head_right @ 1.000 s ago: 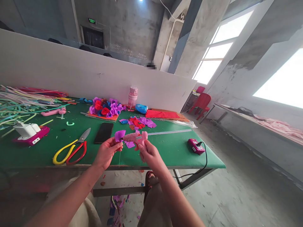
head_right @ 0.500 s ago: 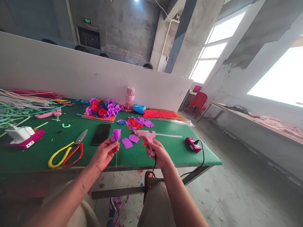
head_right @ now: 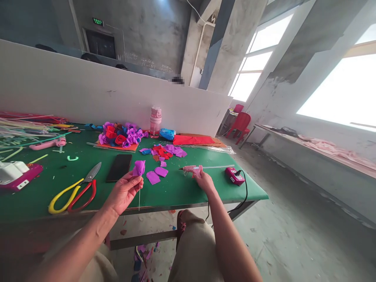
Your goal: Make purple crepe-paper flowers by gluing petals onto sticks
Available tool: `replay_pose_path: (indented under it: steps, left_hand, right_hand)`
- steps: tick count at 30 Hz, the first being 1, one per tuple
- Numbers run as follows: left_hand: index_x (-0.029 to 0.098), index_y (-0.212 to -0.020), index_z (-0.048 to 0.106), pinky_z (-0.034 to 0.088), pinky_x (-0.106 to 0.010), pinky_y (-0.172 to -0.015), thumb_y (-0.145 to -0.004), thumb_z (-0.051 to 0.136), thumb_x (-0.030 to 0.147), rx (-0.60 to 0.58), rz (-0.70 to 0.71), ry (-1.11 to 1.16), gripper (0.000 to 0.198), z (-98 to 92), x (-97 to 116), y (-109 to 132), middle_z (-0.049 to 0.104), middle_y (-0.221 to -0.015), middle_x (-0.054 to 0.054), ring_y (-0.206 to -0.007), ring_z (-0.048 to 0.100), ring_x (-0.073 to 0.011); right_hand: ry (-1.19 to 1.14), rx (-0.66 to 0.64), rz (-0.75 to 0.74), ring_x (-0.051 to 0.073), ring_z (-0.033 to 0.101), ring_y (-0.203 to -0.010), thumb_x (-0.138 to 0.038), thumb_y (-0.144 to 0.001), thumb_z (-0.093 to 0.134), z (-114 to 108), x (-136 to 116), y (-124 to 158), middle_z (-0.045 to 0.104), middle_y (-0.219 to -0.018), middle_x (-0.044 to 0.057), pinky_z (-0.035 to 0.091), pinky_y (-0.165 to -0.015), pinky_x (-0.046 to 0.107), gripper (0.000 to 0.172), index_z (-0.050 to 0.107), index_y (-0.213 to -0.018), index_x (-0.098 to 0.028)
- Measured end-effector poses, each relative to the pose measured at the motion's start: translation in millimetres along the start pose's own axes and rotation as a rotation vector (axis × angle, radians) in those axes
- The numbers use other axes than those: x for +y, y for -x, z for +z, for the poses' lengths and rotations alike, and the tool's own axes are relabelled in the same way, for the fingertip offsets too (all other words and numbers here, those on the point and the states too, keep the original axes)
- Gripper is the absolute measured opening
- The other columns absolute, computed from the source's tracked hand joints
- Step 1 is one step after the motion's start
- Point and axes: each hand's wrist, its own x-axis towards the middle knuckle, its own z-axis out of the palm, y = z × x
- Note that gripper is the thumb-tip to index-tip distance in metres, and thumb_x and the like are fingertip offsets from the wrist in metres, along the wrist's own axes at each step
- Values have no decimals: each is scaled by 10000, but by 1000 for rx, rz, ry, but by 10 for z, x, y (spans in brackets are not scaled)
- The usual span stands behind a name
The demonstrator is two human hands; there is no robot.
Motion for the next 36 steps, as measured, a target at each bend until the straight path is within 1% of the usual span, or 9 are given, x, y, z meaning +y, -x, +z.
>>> replay_pose_path:
  steps: [4,7,8,10,13,16,24,32,36]
  left_hand:
    - [159,-895,668,468,-210,-580,-590,796,185,8,36,-42,332,25,3,13,659,-677,8,-601,592,-93]
    - [178,-970,658,473,-219,-591,-587,799,191,20,59,-57,408,50,9,25,666,-685,14,-600,594,-95]
    - [181,-986,655,473,-219,-592,-588,799,193,21,64,-61,423,60,9,29,666,-685,16,-599,593,-95]
    - [185,-1015,651,474,-218,-592,-593,799,197,20,70,-74,448,78,6,36,664,-682,18,-601,589,-96]
    - [185,-1038,648,478,-221,-594,-596,799,210,24,70,-97,468,96,-9,43,670,-692,14,-602,589,-101]
    - [186,-1053,643,484,-223,-615,-599,797,217,27,99,-98,480,93,-29,43,689,-743,3,-616,589,-100]
    - [202,-1121,626,487,-242,-655,-618,787,275,66,140,-201,533,53,-99,38,691,-747,3,-630,578,-108]
    - [165,-1188,586,505,-278,-641,-643,742,272,34,89,-289,577,65,-48,59,683,-723,-20,-665,611,-156]
    - [178,-1091,665,477,-253,-615,-698,688,323,46,174,-446,420,26,-2,29,681,-729,-22,-640,585,-145]
  right_hand:
    - [128,101,41,236,580,-761,-387,-707,639,-31,-80,21,618,-702,88,408,-663,315,219,590,-648,-182]
    - [150,222,-53,253,568,-889,-415,-724,610,91,-330,159,627,-882,106,416,-761,349,264,641,-806,-166]
    - [73,174,-123,237,571,-884,-424,-740,594,173,-449,231,630,-901,94,423,-773,345,290,651,-853,-164]
    - [-234,-69,-183,205,586,-837,-463,-767,574,388,-710,404,653,-894,82,440,-765,330,354,664,-912,-153]
    - [-755,-482,-121,170,598,-856,-477,-765,619,750,-1063,672,674,-948,72,450,-800,308,392,673,-999,-167]
    - [-1052,-636,-95,133,582,-744,-448,-735,676,1024,-1250,855,666,-837,46,454,-757,280,357,687,-951,-164]
    - [-1233,-476,3,105,499,-618,-343,-667,744,1230,-1242,945,629,-741,13,424,-648,248,249,704,-837,-165]
    - [-1254,-412,2,100,509,-615,-345,-697,728,1186,-1222,950,615,-697,-4,418,-630,238,207,687,-805,-173]
    - [-1196,-351,-33,114,563,-680,-350,-710,723,1132,-1179,933,657,-750,6,448,-709,249,218,678,-839,-181]
